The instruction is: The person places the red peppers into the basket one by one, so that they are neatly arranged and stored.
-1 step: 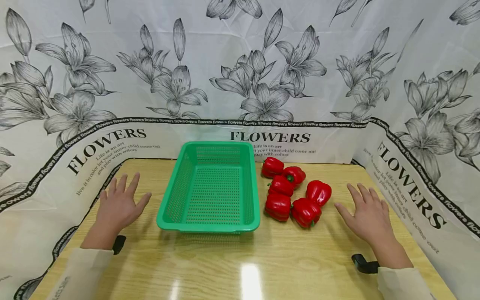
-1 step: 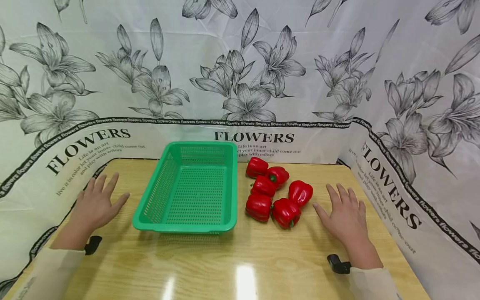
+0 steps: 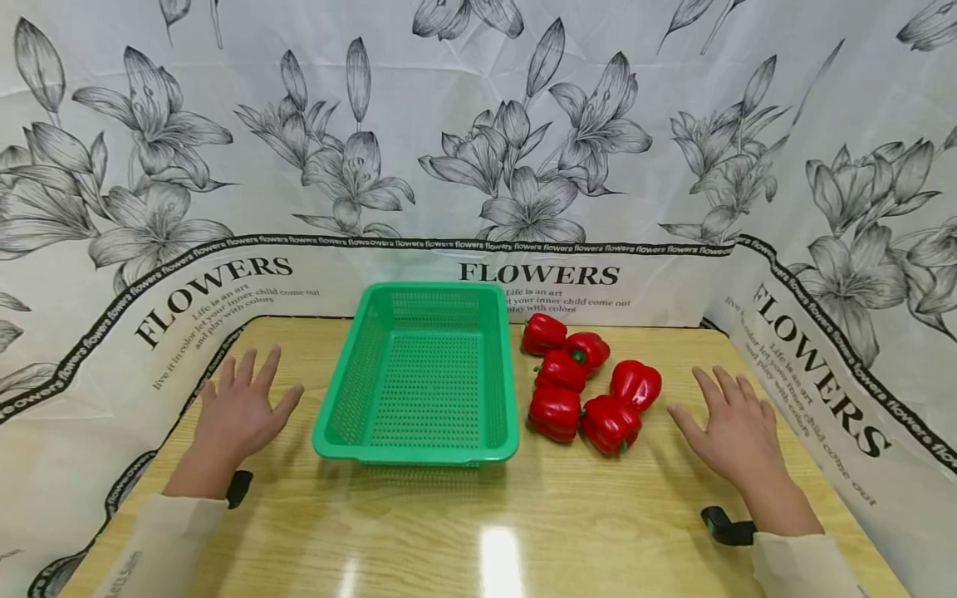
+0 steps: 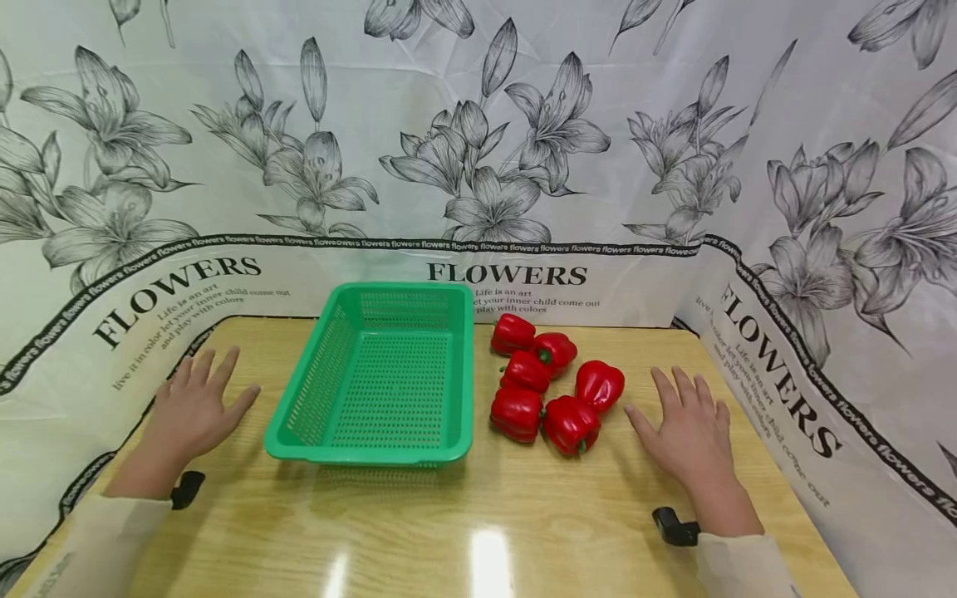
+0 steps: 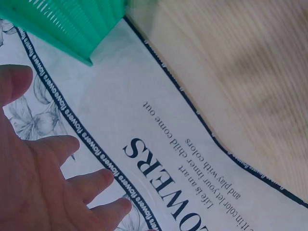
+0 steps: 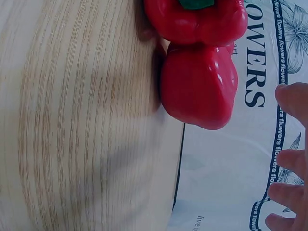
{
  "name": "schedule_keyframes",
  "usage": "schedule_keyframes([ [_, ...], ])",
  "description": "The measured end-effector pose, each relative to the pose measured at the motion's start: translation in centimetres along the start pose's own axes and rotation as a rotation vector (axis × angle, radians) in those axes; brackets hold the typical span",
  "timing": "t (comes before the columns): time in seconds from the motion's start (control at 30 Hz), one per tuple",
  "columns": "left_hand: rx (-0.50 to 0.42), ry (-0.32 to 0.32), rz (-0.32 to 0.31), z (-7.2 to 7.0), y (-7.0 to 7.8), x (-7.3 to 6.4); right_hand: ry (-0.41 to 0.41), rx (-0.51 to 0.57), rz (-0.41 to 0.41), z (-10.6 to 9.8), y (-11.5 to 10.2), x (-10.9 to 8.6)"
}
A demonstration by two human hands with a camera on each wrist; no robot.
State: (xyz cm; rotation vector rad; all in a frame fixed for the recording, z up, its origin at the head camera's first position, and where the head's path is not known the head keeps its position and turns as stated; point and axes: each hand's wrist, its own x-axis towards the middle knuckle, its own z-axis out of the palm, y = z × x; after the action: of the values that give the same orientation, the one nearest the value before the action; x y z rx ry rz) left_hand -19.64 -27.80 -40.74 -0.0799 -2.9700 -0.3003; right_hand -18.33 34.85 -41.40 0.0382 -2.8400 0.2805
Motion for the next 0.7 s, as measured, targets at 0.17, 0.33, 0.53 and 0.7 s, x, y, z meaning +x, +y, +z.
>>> schedule_keyframes([
  [0.17,-0.021,0.0,0.011,-0.1,0.5,0.2,0.003,0.002,-0.008,-0.1,-0.4,0.1],
  [0.33,-0.033,0.003,0.028,-0.3,1.2,0.4,0.014,-0.009,-0.015,-0.2,-0.9,0.1],
  [0.53,-0.047,-0.001,0.035,-0.4,1.7,0.7,0.017,0.003,-0.023,-0.5,-1.6,0.3],
  [0.7,-0.075,-0.004,0.042,-0.5,1.9,0.8,0.024,0.011,-0.051,-0.8,-2.5,0.6],
])
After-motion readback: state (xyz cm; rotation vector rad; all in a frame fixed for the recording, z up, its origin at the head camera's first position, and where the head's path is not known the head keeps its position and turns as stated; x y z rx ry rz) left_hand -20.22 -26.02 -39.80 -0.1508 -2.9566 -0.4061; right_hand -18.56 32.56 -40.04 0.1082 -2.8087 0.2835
